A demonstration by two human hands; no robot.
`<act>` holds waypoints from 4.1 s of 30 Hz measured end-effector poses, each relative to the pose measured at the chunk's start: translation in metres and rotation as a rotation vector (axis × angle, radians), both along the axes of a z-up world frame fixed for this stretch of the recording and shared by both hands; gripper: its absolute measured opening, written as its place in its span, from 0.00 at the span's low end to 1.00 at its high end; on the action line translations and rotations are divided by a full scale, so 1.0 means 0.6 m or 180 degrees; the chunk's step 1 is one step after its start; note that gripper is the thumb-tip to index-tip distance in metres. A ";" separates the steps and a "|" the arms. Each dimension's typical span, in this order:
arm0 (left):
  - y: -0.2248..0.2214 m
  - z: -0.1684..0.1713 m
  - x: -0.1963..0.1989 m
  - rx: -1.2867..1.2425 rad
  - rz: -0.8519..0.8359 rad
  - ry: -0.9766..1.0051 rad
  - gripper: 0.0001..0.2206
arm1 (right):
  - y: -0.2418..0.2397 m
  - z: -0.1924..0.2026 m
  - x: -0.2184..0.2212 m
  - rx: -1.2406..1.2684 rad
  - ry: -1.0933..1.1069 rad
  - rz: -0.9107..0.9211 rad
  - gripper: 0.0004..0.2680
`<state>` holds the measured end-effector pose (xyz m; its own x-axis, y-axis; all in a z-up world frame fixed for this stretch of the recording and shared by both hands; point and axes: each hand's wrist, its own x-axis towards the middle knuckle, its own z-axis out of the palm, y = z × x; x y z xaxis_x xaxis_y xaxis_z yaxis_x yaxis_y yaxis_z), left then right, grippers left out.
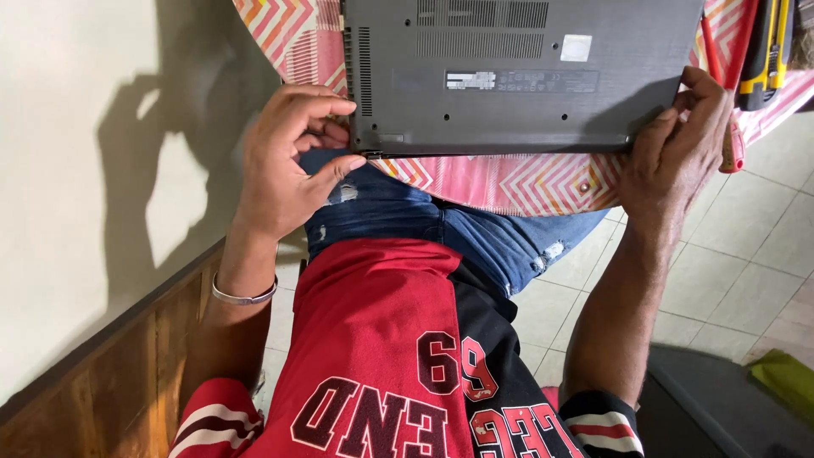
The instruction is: Aligning and snapping the bottom plastic cover onto a laptop chassis during reassembly.
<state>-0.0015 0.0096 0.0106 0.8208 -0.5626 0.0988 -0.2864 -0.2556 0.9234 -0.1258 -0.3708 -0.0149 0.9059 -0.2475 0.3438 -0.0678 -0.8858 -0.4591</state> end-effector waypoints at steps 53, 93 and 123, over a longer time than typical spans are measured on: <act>0.011 -0.008 -0.008 -0.0600 0.0040 0.1673 0.24 | 0.013 0.025 -0.001 0.1218 -0.0290 0.0056 0.14; -0.254 -0.042 0.304 0.2289 -0.0623 -0.2347 0.08 | 0.057 0.038 0.025 0.0772 -0.0178 -0.0926 0.14; -0.063 0.051 0.199 0.0257 0.0578 0.0136 0.14 | 0.054 0.058 0.033 0.1201 -0.0568 -0.0600 0.18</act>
<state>0.1182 -0.0282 0.0415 0.9120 -0.4096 0.0223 -0.1899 -0.3733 0.9081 -0.1062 -0.3385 0.0201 0.7677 -0.5402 0.3446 -0.1023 -0.6342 -0.7664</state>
